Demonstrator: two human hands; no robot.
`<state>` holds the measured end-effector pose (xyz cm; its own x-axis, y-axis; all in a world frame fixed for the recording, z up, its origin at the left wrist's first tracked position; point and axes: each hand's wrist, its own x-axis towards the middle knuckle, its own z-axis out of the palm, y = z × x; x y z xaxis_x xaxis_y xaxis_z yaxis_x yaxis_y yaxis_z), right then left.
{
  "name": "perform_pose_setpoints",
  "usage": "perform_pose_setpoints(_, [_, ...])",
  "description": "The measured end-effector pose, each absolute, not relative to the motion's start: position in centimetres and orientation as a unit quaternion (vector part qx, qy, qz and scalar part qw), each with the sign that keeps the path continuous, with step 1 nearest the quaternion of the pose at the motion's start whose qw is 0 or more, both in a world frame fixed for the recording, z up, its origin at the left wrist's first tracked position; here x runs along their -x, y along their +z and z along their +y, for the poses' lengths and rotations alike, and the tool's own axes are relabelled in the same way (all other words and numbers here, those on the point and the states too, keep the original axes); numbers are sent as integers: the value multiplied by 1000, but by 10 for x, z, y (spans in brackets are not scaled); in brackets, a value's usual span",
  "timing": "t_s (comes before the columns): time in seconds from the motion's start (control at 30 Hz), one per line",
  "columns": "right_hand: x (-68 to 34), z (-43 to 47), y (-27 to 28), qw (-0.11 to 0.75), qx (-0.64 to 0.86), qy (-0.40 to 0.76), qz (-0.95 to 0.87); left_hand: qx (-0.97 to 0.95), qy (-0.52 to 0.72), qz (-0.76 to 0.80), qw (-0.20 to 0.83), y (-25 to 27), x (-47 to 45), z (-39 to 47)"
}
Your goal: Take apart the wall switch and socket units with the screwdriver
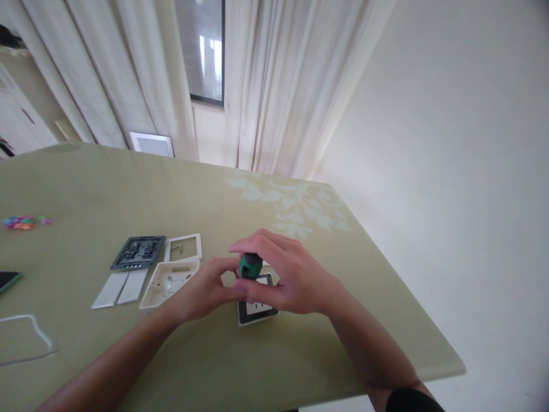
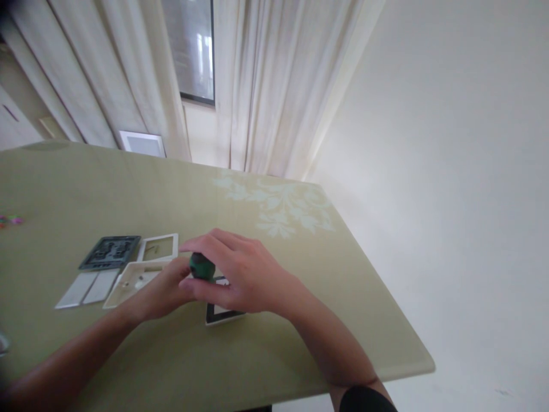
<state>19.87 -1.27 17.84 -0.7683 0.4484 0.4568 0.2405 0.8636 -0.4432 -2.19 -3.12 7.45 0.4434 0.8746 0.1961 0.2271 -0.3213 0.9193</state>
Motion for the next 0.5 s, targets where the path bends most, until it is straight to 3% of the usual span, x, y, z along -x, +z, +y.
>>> perform_pose_setpoints(0.27, [-199,-16,179,295,185,189,-918,-758,309,323,475,75,26,-29])
perform_pose_setpoints(0.5, [-198,-15,177,286,197,203,-916,-713,367,361,476,73,18,-31])
